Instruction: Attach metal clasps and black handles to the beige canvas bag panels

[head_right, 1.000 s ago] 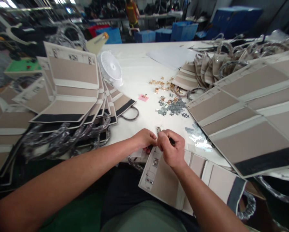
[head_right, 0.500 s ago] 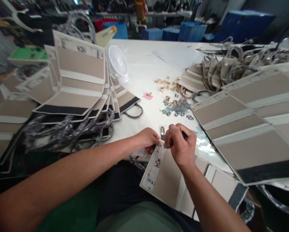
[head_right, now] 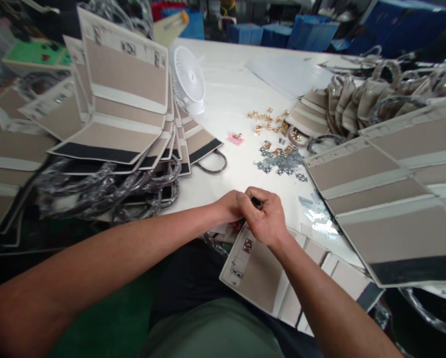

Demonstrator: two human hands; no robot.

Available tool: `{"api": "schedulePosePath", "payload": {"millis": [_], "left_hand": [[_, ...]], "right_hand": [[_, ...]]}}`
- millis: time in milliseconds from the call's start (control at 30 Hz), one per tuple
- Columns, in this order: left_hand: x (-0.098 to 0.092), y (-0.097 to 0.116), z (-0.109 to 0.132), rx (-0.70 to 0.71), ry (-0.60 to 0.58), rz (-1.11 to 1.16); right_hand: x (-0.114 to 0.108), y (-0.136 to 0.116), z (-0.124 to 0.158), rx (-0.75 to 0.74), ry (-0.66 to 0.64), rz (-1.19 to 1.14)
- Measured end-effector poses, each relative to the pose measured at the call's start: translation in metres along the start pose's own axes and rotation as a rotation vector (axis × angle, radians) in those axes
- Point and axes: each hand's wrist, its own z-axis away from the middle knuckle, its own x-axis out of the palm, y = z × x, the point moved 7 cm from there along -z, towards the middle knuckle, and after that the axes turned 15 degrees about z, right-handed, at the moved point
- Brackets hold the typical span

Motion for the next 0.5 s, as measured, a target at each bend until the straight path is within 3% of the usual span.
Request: {"api": "schedulePosePath", "payload": {"millis": [200, 367, 500], "left_hand": [[0.002, 0.009, 0.02, 0.024, -0.075, -0.042], [-0.003, 0.009, 0.026, 0.019, -0.027, -0.018], [-0.001, 0.008, 0.025, 0.024, -0.064, 0.03]], "right_hand": [[-0.011, 0.017, 0.005, 0.025, 0.121, -0.199], [-0.033, 0.001, 0.008, -0.096, 0.241, -0.548], [-0.031, -0.004, 0.014, -0.149, 0.235, -0.501]]}}
